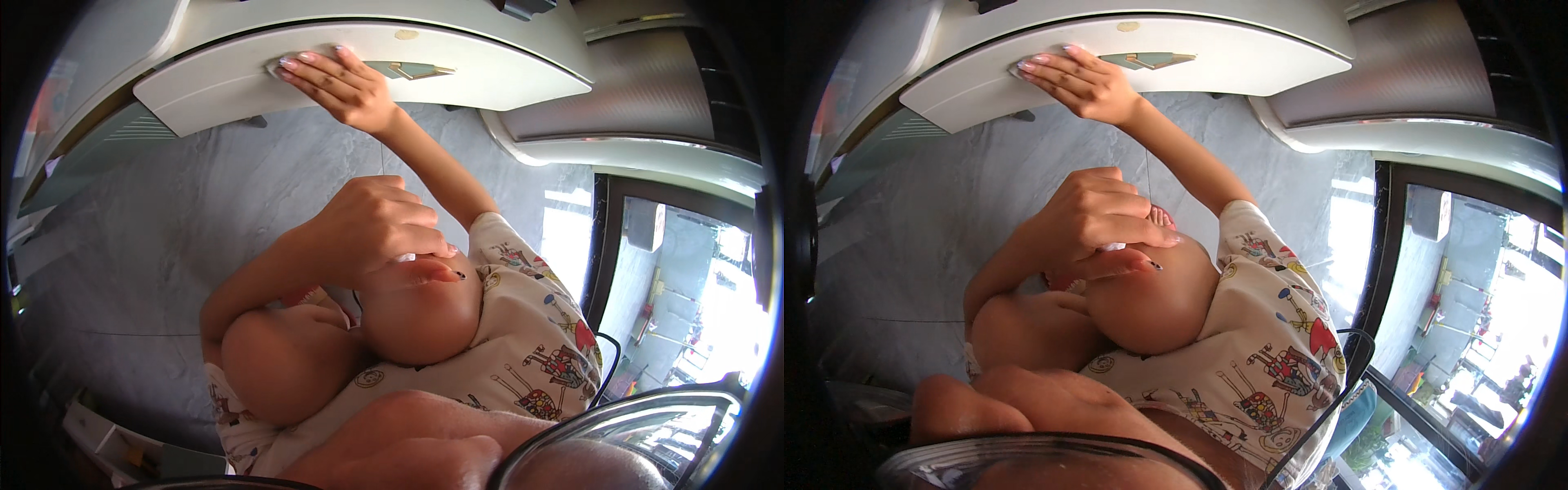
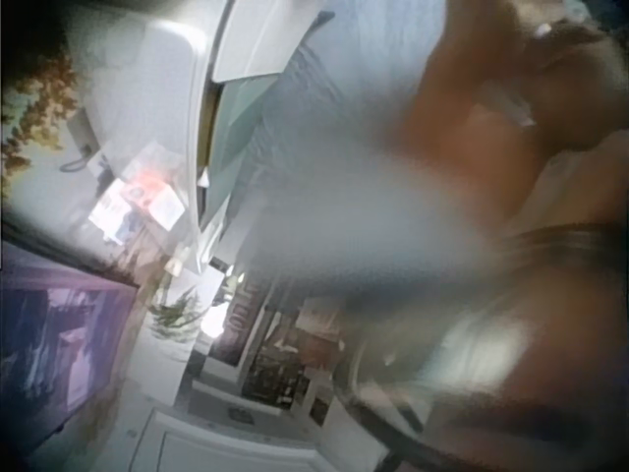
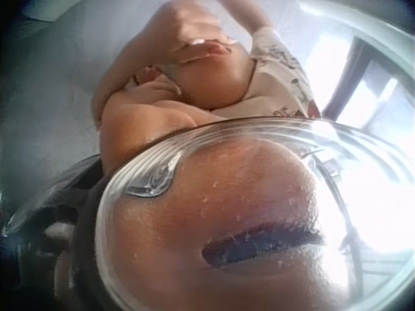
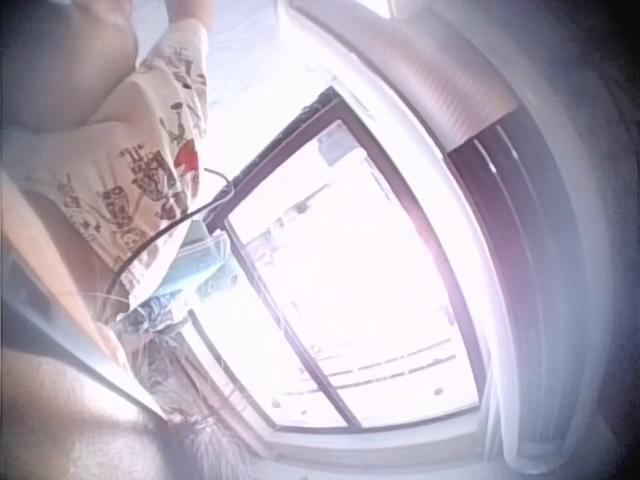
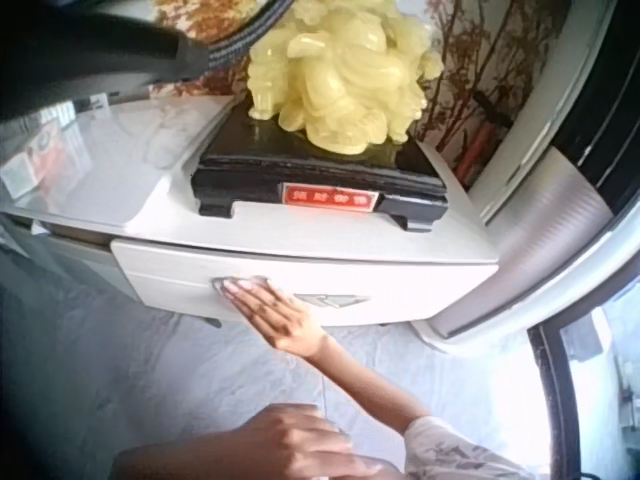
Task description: The person wipes a low cabinet, an air conditioning unit, and a coffee table using a cloth.
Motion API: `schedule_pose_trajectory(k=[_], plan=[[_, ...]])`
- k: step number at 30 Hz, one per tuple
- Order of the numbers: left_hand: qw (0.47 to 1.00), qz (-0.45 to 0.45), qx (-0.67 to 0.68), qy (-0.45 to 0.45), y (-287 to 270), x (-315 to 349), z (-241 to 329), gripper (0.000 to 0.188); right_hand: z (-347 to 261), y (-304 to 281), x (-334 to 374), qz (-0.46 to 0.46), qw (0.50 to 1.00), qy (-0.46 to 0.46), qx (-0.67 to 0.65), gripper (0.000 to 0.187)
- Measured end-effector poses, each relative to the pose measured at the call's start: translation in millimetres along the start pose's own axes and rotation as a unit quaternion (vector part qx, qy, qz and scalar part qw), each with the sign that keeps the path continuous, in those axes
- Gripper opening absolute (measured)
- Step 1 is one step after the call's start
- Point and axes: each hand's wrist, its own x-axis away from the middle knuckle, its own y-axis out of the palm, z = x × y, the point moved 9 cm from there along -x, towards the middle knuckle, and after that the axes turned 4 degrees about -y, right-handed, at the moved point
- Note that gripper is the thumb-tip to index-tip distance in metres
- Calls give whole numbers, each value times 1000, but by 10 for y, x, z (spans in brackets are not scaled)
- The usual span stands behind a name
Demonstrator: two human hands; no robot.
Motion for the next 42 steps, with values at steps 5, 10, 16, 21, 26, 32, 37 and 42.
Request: schedule_pose_trajectory(k=[5,10,16,21,26,32,37,42], plan=[[1000,-16,-13,-7,47,41,-12,29,308,-312,-203,62,993,83,61,24],[1000,-10,-4,6,25,-96,77,24,-36,-110,-363,51,998,-2,-29,25],[998,69,-2,10,41,-37,71,23,125,-253,-162,-2,998,25,57,27],[998,36,3,42,42,-188,188,23,-53,-59,-526,5,999,-34,13,27],[998,56,-3,11,-49,-90,153,23,-44,-7,-164,-46,997,-27,48,27],[997,54,34,45,-83,-182,183,22,39,-103,-457,10,999,26,39,31],[1000,21,12,-7,23,9,97,22,22,-129,-239,-62,997,22,46,31],[997,61,42,-2,-27,47,120,25,316,-479,-530,-33,995,90,40,29]])
